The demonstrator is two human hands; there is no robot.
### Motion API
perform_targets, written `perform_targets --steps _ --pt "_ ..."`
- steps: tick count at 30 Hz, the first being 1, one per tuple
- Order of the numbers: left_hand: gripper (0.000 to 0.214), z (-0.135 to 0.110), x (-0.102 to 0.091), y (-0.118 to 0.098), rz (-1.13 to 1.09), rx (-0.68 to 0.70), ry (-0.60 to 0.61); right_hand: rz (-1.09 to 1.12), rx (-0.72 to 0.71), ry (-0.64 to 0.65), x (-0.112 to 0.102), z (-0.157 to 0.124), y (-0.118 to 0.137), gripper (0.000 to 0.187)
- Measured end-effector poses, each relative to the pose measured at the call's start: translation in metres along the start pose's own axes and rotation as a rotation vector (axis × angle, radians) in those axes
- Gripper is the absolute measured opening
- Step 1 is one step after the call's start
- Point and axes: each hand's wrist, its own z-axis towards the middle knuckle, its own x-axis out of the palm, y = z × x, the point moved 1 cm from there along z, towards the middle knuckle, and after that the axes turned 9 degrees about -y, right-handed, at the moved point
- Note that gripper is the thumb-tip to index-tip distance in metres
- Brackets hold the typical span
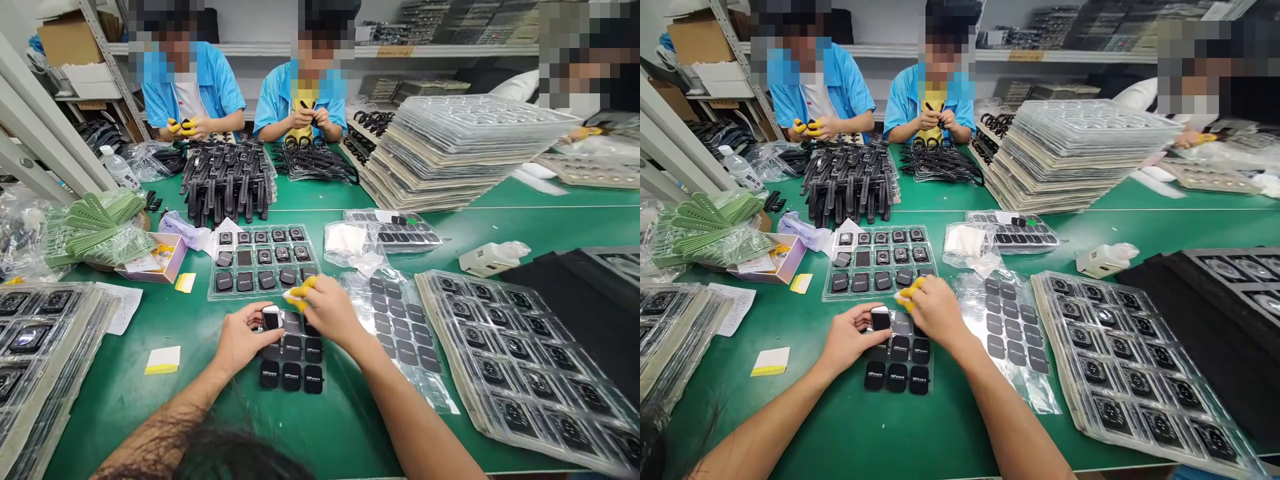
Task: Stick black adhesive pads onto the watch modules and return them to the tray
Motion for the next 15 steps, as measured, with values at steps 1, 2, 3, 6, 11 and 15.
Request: perform_targets --steps 1,2,3,6,11,15 --pt "0.049 0.000 0.000 0.000 0.006 -0.004 -0.008 -0.015 0.036 -0.038 0.001 -0.001 0.002 0.020" --pt "0.050 0.000 0.000 0.000 0.006 -0.001 -0.008 0.020 0.039 -0.046 0.003 -0.002 0.004 0.020" --pt "0.051 0.000 0.000 0.000 0.002 0.007 -0.007 0.082 0.011 -0.022 0.005 -0.003 0.006 0.020" --pt "0.052 -0.001 0.000 -0.001 -0.005 0.013 -0.011 0.078 -0.086 0.042 0.006 -0.003 0.003 0.024" --pt "0.050 -0.002 -0.001 -0.001 0.015 0.044 -0.074 -0.326 0.134 -0.053 -0.036 -0.001 -0.032 0.026" --pt "0.049 -0.003 0.000 0.002 0.032 0.129 -0.125 -0.119 0.208 -0.023 -0.047 -0.014 -0.035 0.034"
